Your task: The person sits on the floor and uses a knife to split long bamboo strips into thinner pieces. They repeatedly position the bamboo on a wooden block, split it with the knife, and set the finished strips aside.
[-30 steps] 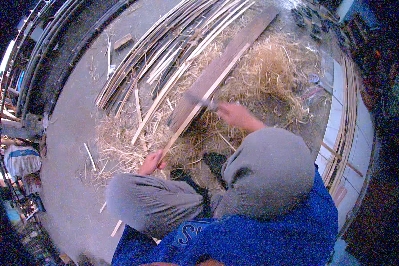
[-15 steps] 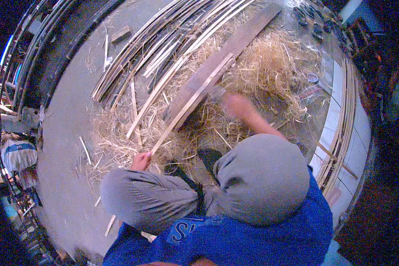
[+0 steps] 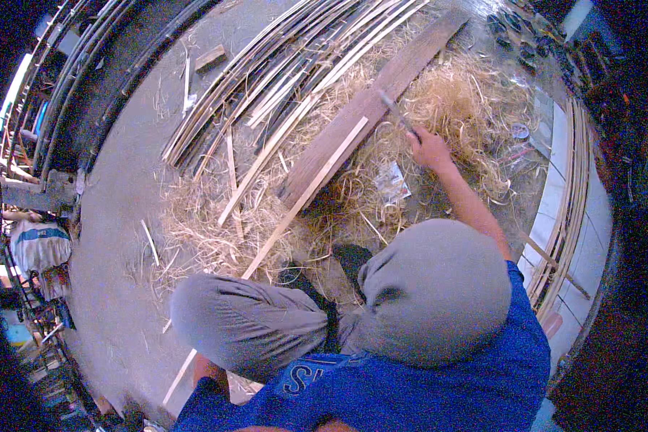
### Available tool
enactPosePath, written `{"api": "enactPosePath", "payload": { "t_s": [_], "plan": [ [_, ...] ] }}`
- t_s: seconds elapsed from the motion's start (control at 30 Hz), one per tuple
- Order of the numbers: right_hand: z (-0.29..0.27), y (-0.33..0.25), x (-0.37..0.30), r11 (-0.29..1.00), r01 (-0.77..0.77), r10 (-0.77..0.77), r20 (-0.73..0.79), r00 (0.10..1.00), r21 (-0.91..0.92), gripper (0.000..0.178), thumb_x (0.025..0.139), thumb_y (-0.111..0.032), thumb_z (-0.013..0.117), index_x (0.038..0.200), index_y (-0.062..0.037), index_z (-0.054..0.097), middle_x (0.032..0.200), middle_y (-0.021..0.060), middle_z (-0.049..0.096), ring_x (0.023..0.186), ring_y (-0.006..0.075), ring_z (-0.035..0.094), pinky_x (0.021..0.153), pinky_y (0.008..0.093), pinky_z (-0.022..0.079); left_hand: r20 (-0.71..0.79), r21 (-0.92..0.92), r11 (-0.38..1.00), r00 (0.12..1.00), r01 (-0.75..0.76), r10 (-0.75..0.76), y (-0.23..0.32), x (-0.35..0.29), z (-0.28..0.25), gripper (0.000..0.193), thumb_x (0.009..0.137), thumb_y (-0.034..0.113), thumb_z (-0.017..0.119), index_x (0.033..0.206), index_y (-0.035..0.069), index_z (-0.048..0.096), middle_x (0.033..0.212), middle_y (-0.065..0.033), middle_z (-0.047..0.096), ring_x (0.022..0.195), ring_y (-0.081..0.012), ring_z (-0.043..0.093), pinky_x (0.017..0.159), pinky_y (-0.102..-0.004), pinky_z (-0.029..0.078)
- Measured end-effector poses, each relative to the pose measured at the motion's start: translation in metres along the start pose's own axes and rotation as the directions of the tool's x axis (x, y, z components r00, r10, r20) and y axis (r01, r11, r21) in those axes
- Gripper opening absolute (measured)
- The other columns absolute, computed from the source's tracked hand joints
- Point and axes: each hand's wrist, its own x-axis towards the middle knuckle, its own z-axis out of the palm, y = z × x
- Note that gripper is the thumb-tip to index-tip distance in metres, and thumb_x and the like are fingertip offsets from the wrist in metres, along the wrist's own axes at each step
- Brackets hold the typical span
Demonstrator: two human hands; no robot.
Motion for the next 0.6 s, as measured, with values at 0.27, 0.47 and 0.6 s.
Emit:
{"api": "enactPosePath", "payload": {
  "t_s": [0.27,0.47,0.6],
  "plan": [
    [0.053,-0.112,-0.127,0.83,0.47,-0.538,0.21,0.816,0.3,0.036,0.09,-0.038,0.054,0.114,-0.0113,0.057,0.093,0.0197,0.065,0.083,0.0398,0.064,0.074,0.0495,0.052,-0.203,0.358,0.875,0.888,-0.325,0.413,0.08,0.045,0.053,0.032,0.095,0.036,0.051,0.093,0.005,0.058,0.065,-0.0127,0.057,0.058,-0.0255,0.054,0.055,-0.0392,0.043],
    [-0.001,-0.011,-0.033,0.986,-0.163,0.161,0.054,0.985,0.034,0.034,0.091,-0.041,0.052,0.104,-0.0104,0.06,0.088,0.022,0.065,0.085,0.0413,0.063,0.074,0.0485,0.05,-0.219,0.352,0.884,0.891,-0.308,0.397,0.105,0.029,0.046,0.032,0.092,0.039,0.053,0.09,0.007,0.06,0.064,-0.0156,0.059,0.057,-0.0318,0.058,0.054,-0.0416,0.043],
    [-0.006,-0.033,-0.023,0.997,-0.039,0.035,0.059,0.998,0.068,0.037,0.09,-0.04,0.053,0.107,-0.0079,0.059,0.089,0.0242,0.065,0.086,0.0408,0.064,0.076,0.0509,0.05,-0.169,0.225,0.908,0.904,-0.353,0.393,0.056,0.046,0.038,0.029,0.09,0.034,0.06,0.088,0.006,0.061,0.062,-0.0119,0.057,0.055,-0.023,0.055,0.054,-0.037,0.043]
  ]
}}
